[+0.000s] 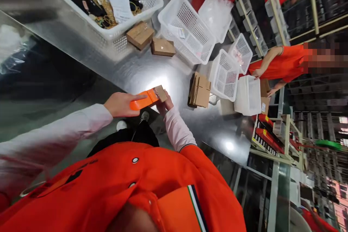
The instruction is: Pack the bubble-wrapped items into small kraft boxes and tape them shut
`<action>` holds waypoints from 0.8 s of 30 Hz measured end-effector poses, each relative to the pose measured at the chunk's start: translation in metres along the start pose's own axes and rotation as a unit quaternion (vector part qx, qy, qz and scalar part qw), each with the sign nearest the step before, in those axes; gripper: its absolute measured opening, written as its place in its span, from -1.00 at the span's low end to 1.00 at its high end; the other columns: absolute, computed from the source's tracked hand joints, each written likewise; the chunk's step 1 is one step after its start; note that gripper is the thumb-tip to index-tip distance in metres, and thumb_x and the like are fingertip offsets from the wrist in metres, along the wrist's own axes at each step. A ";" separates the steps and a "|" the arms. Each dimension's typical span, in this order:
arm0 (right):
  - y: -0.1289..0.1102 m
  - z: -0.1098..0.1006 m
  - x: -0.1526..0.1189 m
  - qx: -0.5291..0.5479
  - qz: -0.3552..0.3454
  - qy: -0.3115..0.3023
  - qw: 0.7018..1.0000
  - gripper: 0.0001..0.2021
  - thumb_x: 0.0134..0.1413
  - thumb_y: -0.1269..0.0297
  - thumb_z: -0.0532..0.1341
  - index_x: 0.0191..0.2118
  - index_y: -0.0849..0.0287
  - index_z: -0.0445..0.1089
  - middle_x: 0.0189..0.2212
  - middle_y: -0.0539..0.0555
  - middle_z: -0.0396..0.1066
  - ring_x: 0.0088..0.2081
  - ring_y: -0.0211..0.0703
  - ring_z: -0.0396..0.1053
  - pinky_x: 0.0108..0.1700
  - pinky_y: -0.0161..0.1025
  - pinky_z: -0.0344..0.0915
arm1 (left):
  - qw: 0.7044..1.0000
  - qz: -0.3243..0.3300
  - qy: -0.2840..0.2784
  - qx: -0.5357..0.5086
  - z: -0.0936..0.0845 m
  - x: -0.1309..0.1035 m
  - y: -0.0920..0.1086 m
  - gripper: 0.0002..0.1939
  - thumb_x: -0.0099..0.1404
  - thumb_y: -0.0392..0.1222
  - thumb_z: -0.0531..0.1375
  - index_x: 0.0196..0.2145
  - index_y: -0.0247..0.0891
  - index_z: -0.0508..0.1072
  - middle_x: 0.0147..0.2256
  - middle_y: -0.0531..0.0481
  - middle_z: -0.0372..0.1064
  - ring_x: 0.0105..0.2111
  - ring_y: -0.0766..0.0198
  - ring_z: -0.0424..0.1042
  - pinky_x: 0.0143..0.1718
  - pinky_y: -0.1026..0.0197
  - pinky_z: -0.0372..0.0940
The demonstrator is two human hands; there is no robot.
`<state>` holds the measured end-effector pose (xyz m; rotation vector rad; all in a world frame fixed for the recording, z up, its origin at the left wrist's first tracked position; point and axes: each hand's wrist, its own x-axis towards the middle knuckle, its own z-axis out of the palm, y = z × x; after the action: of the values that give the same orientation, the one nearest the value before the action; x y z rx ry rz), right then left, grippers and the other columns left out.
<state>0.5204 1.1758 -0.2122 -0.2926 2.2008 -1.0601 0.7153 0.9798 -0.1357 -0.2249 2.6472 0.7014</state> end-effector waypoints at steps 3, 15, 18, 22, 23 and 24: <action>0.010 -0.053 -0.005 -0.057 0.009 0.049 0.997 -0.41 0.15 0.32 0.44 0.29 0.33 0.49 0.35 0.43 0.39 0.39 0.25 0.37 0.45 0.14 0.34 | 0.998 0.021 -0.040 0.045 -0.037 0.047 0.049 -0.15 0.35 0.12 0.25 0.55 -0.08 0.39 0.02 -0.22 0.68 0.02 -0.20 0.65 0.00 0.04 0.41; 0.038 -0.051 0.035 -0.276 -0.217 -0.203 0.914 -0.13 -0.32 0.33 0.59 0.26 0.24 0.48 0.28 0.31 0.48 0.28 0.32 0.40 0.44 0.17 0.26 | 0.982 0.013 -0.179 0.063 -0.060 0.106 0.110 -0.34 0.24 0.12 0.36 0.23 -0.23 0.68 -0.07 -0.27 0.66 -0.08 -0.13 0.62 -0.04 0.03 0.39; 0.037 -0.055 0.036 -0.263 -0.222 -0.214 0.914 -0.12 -0.37 0.32 0.58 0.24 0.21 0.47 0.26 0.31 0.48 0.26 0.33 0.41 0.42 0.22 0.27 | 0.980 -0.019 -0.190 0.058 -0.055 0.063 0.066 -0.20 0.22 0.12 0.37 0.38 -0.19 0.59 -0.07 -0.28 0.67 -0.06 -0.20 0.63 -0.01 -0.01 0.40; 0.036 -0.051 0.036 -0.256 -0.230 -0.222 0.912 -0.14 -0.37 0.33 0.57 0.22 0.20 0.46 0.25 0.33 0.49 0.26 0.38 0.42 0.45 0.27 0.26 | 0.972 -0.099 -0.208 0.040 -0.027 0.003 0.005 -0.09 0.22 0.16 0.33 0.50 -0.07 0.46 -0.10 -0.20 0.68 -0.11 -0.18 0.64 -0.02 0.05 0.39; 0.036 -0.048 0.036 -0.253 -0.232 -0.225 0.912 -0.14 -0.36 0.33 0.57 0.22 0.21 0.45 0.26 0.33 0.49 0.27 0.37 0.43 0.45 0.27 0.28 | 0.971 -0.111 -0.210 0.032 -0.017 -0.006 -0.006 -0.09 0.24 0.16 0.31 0.51 -0.07 0.44 -0.12 -0.19 0.68 -0.14 -0.17 0.64 -0.04 0.06 0.39; 0.036 -0.044 0.036 -0.249 -0.234 -0.230 0.911 -0.14 -0.35 0.34 0.56 0.23 0.22 0.44 0.27 0.34 0.48 0.28 0.36 0.43 0.45 0.26 0.29 | 0.972 -0.112 -0.205 0.025 -0.006 -0.012 -0.014 -0.10 0.26 0.15 0.30 0.52 -0.10 0.44 -0.15 -0.19 0.67 -0.16 -0.16 0.64 -0.07 0.07 0.38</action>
<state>0.4672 1.2090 -0.2373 -1.2179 1.9616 -0.5435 0.7279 0.9657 -0.1321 -0.3215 2.2002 0.5385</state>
